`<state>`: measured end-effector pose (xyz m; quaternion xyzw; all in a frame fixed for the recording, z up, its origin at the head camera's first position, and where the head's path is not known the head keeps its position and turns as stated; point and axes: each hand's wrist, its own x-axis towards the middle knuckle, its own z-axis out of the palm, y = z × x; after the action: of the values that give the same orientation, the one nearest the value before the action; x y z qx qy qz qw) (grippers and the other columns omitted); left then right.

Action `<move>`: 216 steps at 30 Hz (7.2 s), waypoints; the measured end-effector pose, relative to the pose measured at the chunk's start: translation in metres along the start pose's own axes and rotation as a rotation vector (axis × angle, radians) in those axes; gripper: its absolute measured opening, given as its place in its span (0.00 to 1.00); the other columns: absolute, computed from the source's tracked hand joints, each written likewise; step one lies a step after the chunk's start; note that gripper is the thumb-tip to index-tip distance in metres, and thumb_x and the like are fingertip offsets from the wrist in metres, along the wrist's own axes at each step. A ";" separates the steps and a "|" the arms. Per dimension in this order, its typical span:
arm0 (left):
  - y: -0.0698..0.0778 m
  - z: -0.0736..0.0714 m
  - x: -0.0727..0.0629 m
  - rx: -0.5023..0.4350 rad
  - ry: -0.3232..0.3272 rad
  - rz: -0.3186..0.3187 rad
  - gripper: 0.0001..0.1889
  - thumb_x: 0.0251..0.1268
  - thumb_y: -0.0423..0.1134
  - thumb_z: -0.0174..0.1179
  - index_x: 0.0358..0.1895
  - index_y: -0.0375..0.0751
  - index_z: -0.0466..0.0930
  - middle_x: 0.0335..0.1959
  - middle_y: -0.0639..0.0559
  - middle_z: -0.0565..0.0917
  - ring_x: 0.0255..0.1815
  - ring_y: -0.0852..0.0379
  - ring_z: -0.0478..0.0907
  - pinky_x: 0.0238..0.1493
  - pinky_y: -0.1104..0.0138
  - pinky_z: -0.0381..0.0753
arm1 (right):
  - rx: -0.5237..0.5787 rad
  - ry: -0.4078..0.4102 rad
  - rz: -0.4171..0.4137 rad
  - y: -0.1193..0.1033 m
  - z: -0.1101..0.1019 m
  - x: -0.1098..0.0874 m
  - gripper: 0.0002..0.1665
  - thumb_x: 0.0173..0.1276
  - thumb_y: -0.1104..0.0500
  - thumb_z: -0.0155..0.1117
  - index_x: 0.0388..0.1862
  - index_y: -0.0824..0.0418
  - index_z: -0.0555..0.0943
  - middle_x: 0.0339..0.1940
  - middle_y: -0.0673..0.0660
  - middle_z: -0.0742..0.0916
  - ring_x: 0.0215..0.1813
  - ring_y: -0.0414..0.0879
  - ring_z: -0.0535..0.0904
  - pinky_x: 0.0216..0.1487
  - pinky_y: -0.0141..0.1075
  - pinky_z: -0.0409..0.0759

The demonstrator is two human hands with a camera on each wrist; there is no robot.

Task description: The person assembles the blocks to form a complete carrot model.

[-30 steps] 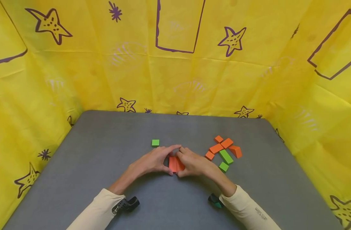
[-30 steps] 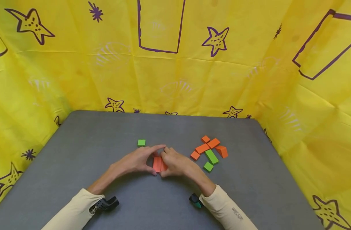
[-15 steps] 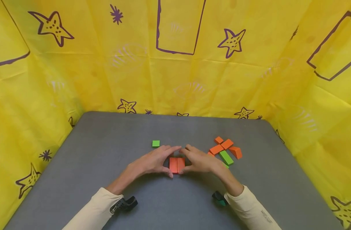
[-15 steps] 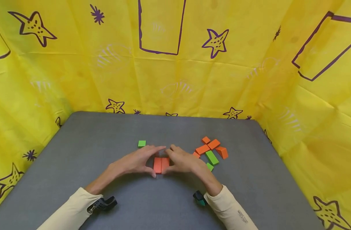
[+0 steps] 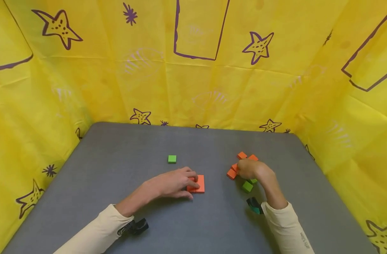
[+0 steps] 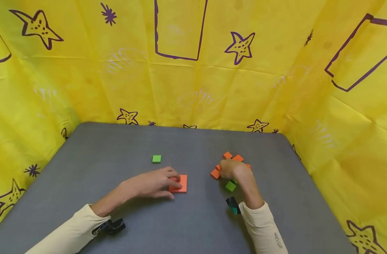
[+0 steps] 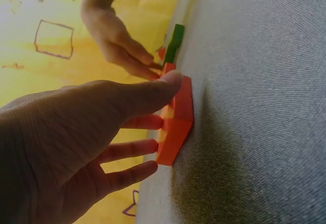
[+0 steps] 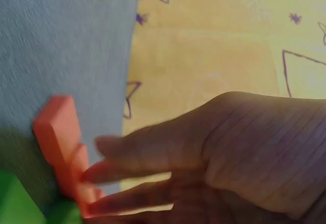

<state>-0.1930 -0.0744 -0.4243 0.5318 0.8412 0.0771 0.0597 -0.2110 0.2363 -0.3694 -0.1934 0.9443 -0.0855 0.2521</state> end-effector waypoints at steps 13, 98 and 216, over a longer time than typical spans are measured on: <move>0.001 -0.001 0.008 -0.057 0.067 0.008 0.14 0.68 0.48 0.71 0.52 0.49 0.92 0.47 0.55 0.84 0.52 0.58 0.73 0.53 0.71 0.80 | -0.099 0.283 -0.162 -0.002 0.021 0.031 0.20 0.73 0.66 0.65 0.62 0.71 0.81 0.54 0.68 0.82 0.48 0.55 0.81 0.52 0.47 0.83; -0.009 0.007 0.012 -0.083 0.088 0.013 0.15 0.67 0.44 0.72 0.55 0.49 0.91 0.53 0.55 0.87 0.55 0.58 0.78 0.59 0.69 0.83 | -0.107 0.147 -0.275 -0.055 0.043 0.033 0.31 0.61 0.46 0.81 0.55 0.62 0.83 0.44 0.52 0.81 0.43 0.43 0.74 0.45 0.33 0.76; -0.015 0.002 0.007 -0.086 0.075 0.080 0.05 0.70 0.41 0.70 0.41 0.45 0.92 0.46 0.56 0.82 0.50 0.59 0.77 0.58 0.67 0.82 | -0.247 0.136 -0.427 -0.097 0.050 0.030 0.20 0.58 0.46 0.83 0.36 0.57 0.84 0.24 0.46 0.76 0.24 0.38 0.69 0.28 0.28 0.67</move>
<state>-0.2091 -0.0743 -0.4289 0.5588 0.8168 0.1353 0.0479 -0.1783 0.1324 -0.4009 -0.4115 0.9001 -0.0336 0.1390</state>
